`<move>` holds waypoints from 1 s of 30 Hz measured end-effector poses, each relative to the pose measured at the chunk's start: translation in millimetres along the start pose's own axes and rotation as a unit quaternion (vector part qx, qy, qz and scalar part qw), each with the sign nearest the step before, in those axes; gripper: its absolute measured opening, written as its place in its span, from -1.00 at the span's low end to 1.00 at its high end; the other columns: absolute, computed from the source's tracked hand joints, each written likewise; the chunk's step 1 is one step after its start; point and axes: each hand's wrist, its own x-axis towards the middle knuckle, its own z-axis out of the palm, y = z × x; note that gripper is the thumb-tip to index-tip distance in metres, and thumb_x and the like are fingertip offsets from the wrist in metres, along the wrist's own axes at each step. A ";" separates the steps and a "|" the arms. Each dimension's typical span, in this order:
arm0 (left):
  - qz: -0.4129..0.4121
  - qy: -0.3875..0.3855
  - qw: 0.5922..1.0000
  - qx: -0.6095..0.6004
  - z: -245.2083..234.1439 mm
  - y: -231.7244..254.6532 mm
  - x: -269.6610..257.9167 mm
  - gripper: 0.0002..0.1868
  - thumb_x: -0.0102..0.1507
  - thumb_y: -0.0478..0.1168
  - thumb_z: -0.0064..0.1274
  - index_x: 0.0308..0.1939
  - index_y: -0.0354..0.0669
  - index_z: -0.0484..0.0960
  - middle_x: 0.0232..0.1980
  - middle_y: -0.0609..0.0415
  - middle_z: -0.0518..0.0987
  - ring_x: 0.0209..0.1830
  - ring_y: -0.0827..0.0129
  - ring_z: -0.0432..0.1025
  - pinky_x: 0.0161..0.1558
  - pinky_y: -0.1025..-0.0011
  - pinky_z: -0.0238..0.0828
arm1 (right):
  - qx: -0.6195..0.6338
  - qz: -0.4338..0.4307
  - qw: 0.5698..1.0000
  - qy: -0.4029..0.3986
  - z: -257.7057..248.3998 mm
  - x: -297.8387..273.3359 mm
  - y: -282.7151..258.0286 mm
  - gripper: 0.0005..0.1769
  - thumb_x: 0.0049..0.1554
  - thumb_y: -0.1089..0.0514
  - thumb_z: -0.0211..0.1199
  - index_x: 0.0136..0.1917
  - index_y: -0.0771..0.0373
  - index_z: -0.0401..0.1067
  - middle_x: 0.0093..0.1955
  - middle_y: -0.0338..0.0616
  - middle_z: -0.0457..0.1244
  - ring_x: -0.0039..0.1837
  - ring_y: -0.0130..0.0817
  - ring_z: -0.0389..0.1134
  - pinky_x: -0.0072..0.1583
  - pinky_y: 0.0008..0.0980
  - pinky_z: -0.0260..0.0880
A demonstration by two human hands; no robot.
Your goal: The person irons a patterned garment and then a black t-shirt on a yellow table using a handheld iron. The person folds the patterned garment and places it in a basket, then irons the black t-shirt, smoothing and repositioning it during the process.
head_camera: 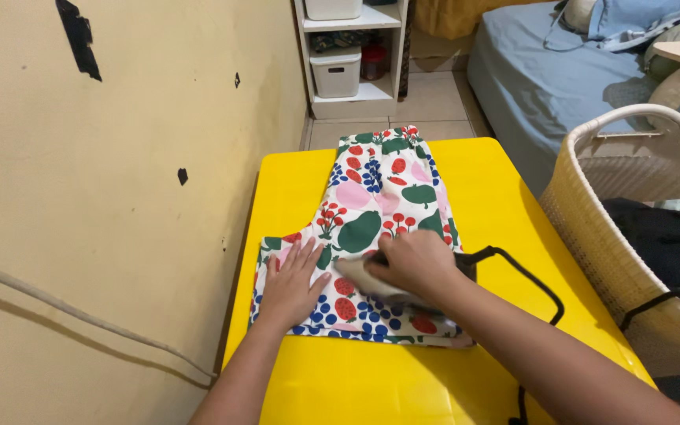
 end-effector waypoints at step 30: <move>0.005 0.001 1.000 0.003 11.6 -11.6 5.0 -0.41 0.40 0.09 -0.33 0.54 0.28 0.14 0.65 0.29 0.02 0.64 0.38 -0.15 0.50 -0.10 -0.43 | 0.020 0.088 0.996 0.014 21.7 10.8 -26.3 -0.42 0.14 -0.35 0.25 -0.25 0.23 0.56 -0.30 -0.06 0.40 -0.21 -0.14 0.48 -0.19 -0.21 0.48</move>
